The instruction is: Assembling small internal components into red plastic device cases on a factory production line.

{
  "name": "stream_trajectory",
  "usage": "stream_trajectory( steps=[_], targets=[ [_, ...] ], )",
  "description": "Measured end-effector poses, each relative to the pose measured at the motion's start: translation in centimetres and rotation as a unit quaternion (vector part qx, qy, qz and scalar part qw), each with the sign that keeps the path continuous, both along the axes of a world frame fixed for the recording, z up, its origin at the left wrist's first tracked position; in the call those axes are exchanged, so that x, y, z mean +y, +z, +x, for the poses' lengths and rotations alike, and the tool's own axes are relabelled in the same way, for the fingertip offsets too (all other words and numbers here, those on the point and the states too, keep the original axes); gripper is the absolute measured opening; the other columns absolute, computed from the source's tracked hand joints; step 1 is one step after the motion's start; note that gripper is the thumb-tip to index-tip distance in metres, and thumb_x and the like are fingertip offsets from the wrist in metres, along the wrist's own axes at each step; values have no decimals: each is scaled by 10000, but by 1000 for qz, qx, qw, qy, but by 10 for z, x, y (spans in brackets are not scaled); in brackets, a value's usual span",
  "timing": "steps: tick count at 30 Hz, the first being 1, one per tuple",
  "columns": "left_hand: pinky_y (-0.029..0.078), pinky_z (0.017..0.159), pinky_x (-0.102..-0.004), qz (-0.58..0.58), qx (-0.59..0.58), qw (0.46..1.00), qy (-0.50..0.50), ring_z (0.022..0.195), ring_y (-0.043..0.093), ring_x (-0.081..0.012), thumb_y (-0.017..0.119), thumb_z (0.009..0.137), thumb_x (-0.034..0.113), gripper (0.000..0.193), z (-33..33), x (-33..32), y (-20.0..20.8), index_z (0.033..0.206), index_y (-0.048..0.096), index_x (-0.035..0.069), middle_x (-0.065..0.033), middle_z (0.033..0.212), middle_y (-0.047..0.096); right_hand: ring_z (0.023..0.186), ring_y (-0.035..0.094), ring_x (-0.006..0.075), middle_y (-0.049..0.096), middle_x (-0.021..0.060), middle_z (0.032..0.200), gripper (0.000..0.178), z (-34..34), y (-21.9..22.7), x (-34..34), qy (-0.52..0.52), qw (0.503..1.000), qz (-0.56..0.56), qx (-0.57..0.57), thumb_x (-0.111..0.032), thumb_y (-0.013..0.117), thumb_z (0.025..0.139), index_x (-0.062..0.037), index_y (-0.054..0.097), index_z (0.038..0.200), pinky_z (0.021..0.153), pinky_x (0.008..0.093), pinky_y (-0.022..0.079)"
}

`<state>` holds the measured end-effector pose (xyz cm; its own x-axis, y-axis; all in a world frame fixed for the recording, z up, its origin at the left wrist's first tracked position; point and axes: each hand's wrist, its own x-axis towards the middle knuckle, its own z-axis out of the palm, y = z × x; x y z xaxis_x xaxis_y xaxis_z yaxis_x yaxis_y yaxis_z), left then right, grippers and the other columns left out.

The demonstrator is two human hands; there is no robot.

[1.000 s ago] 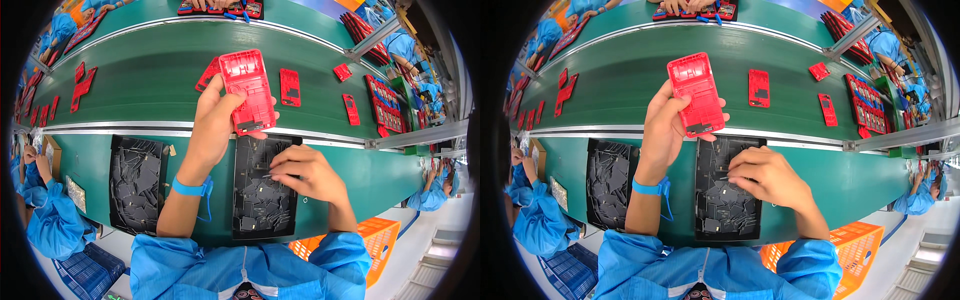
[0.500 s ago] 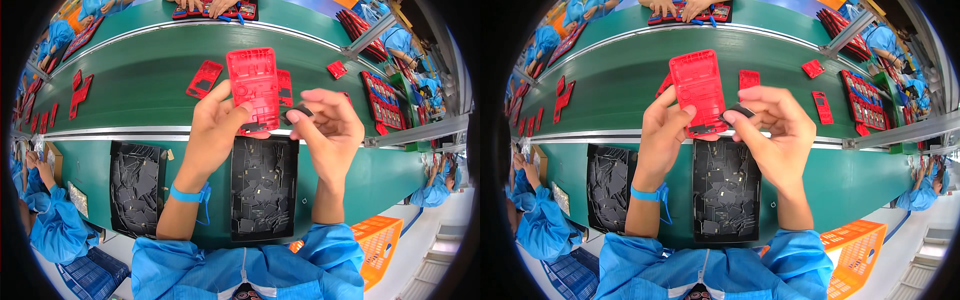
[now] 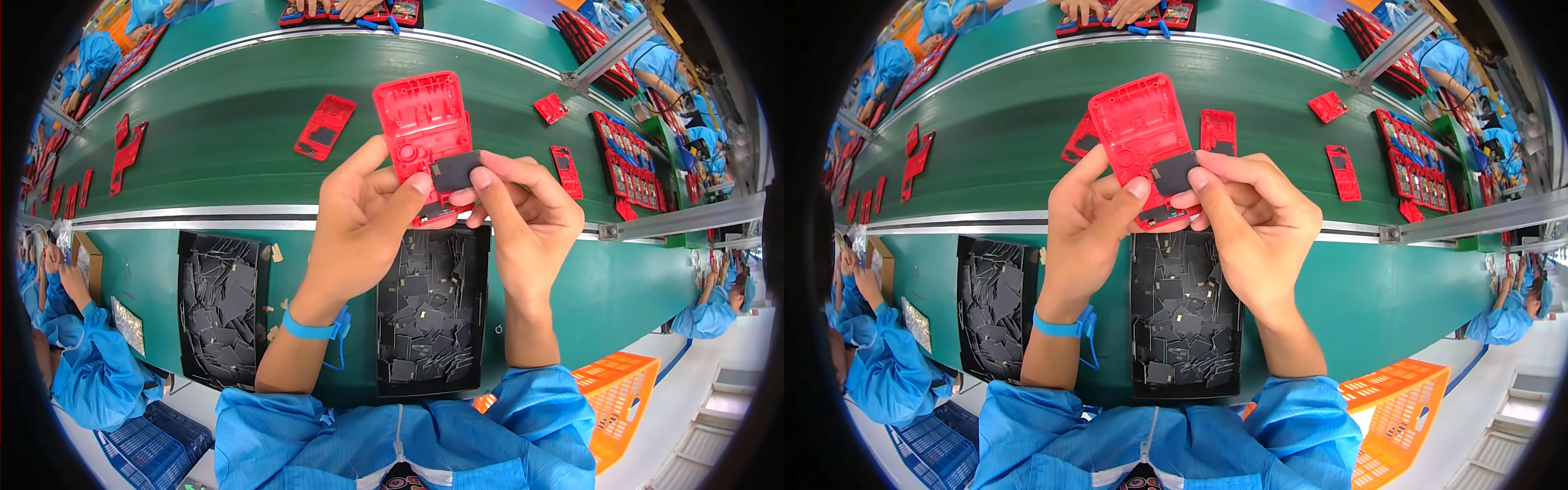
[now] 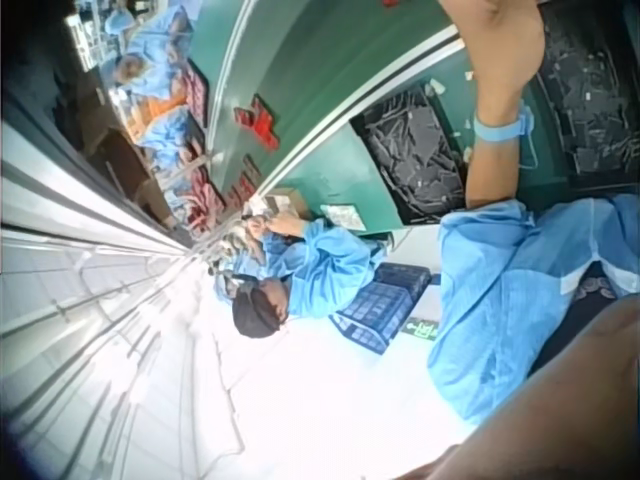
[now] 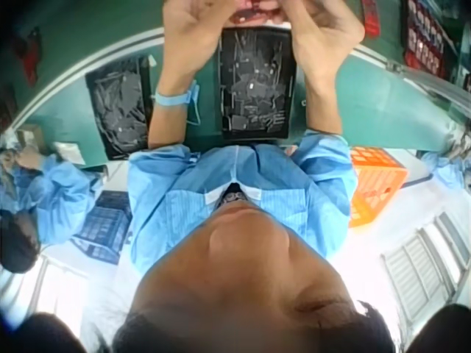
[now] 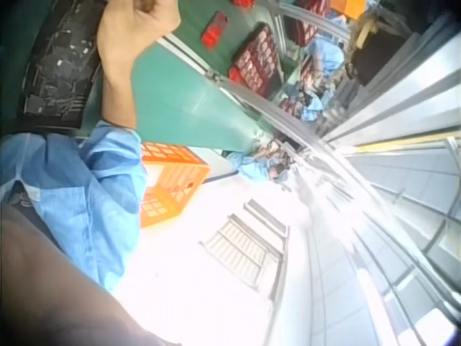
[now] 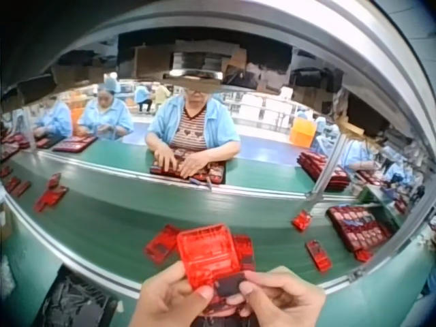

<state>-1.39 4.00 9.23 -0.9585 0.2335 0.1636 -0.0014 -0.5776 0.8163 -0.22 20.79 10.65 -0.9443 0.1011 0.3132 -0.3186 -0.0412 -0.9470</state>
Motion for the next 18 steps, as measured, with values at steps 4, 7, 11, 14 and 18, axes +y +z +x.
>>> stream_trajectory(
  steps=[4, 7, 11, 14, 18],
  targets=[
    [642, 894, -385, -19, 2, 1000, 7, 1085, 703, -234, 539, 1039, -7, 346, 1, 0, 1, 1375, 493, -76, -203, 1181, 697, 795, 725, 136, 695, 96, 958, 176, 1, -5, -2, -4, 1000, 4, 25, 99, 695, 928, 58, 727, 1096, 650, 231, 588],
    [642, 897, -386, -25, 6, 1000, 16, 1066, 711, -236, 535, 1039, -11, 340, 3, -1, 3, 1372, 499, -74, -200, 1163, 701, 770, 687, 103, 696, 80, 960, 171, 1, -3, 0, -12, 999, 40, 29, 111, 710, 910, 53, 742, 1068, 645, 214, 554],
    [639, 910, -395, -20, 6, 1000, 7, 1098, 700, -231, 515, 1051, 4, 345, 4, -1, -2, 1391, 491, -55, -186, 1204, 689, 754, 642, 80, 696, 77, 954, 173, 0, -8, 5, 4, 998, 41, 36, 101, 730, 898, 42, 756, 1059, 617, 208, 498],
    [630, 888, -354, 24, -8, 999, 25, 1122, 673, -185, 499, 1065, 33, 331, 7, 11, 1, 1390, 474, -30, -143, 1252, 661, 685, 557, 91, 662, 100, 972, 273, 1, -14, 0, -92, 956, 223, 165, 81, 786, 829, 4, 772, 1090, 548, 237, 399],
    [545, 833, -257, -79, 69, 989, 108, 1036, 629, -99, 508, 1069, 50, 300, 11, 15, -7, 1359, 438, 15, -78, 1209, 631, 628, 489, 119, 581, 156, 1167, 412, 4, -32, -19, -173, 856, 391, 291, 73, 792, 768, 28, 746, 1175, 499, 262, 351]
  ],
)
